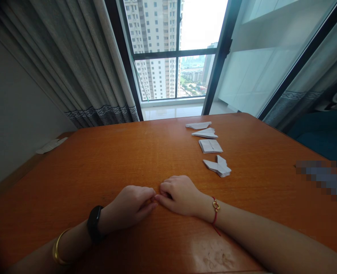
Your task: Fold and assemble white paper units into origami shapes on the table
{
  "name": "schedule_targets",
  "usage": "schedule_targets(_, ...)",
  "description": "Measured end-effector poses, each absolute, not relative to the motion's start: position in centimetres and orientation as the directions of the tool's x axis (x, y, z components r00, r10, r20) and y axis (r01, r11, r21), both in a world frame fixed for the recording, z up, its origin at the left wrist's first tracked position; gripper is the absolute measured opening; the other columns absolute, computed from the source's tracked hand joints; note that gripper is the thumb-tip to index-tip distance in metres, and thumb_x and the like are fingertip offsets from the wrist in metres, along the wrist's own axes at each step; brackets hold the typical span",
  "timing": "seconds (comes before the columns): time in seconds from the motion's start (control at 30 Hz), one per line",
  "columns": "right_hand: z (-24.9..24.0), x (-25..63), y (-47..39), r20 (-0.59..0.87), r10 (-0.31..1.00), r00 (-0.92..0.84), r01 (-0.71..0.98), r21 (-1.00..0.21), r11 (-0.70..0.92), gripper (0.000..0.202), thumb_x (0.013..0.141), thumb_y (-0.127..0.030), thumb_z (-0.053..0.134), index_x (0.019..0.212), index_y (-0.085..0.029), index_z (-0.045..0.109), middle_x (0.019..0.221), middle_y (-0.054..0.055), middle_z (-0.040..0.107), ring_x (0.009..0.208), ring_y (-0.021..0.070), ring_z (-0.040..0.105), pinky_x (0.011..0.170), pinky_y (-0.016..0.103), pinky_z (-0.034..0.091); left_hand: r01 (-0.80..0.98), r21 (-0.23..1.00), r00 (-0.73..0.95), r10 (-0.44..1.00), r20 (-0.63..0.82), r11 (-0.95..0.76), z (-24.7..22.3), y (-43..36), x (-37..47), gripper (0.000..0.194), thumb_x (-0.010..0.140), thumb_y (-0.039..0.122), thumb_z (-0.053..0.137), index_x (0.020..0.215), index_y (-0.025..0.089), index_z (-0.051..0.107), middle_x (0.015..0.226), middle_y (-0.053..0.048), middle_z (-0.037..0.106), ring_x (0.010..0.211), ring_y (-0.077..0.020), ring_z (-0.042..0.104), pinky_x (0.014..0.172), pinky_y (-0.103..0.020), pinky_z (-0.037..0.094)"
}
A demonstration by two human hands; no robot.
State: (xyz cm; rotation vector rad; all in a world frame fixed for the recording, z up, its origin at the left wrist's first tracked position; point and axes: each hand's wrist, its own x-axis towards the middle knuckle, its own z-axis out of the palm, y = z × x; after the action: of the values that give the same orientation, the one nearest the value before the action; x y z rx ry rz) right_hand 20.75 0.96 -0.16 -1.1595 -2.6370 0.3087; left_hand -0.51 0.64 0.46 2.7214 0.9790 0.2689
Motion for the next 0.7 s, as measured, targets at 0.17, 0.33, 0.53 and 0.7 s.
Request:
schedule_targets(0.17,0.01,20.70,0.95,0.127,0.747,-0.652,0.696,-0.292,0.657,0.030,0.093,-0.039,0.052,0.073,-0.019,0.061,0.075,0.002,0.068,0.070,0.0146,0.059,0.062,0.027,0.032,0.602,0.279,0.760,0.644,0.086,-0.748,0.57,0.62,-0.52,0.017,0.091,0.027,0.051,0.075,0.020,0.049,0.071,0.001,0.063,0.061,-0.0158,0.058,0.054,-0.027,0.030)
schedule_targets(0.33,0.04,20.71,0.89,0.123,0.749,-0.651,0.696,-0.297,0.654,0.029,0.093,-0.038,0.052,0.073,-0.019,0.061,0.075,0.002,0.069,0.071,0.0149,0.060,0.062,0.027,0.032,0.605,0.276,0.757,0.647,0.091,-0.747,0.43,0.62,-0.53,0.018,0.091,0.028,0.050,0.075,0.020,0.049,0.070,0.001,0.062,0.060,-0.0156,0.057,0.053,-0.027,0.029)
schedule_targets(0.53,-0.10,20.71,0.97,0.125,0.747,-0.653,0.695,-0.295,0.656,0.029,0.093,-0.039,0.052,0.074,-0.019,0.061,0.076,0.002,0.069,0.071,0.0148,0.060,0.062,0.027,0.032,0.603,0.288,0.755,0.649,0.097,-0.744,0.38,0.65,-0.52,0.018,0.091,0.028,0.051,0.074,0.020,0.048,0.068,0.002,0.061,0.059,-0.0155,0.056,0.053,-0.028,0.028)
schedule_targets(0.7,-0.06,20.63,0.97,0.122,0.750,-0.651,0.697,-0.295,0.653,0.029,0.093,-0.039,0.052,0.073,-0.019,0.060,0.075,0.002,0.069,0.071,0.0147,0.060,0.062,0.027,0.031,0.599,0.296,0.756,0.647,0.096,-0.744,0.48,0.64,-0.51,0.018,0.090,0.027,0.051,0.074,0.020,0.047,0.068,0.002,0.061,0.059,-0.0153,0.056,0.053,-0.027,0.028)
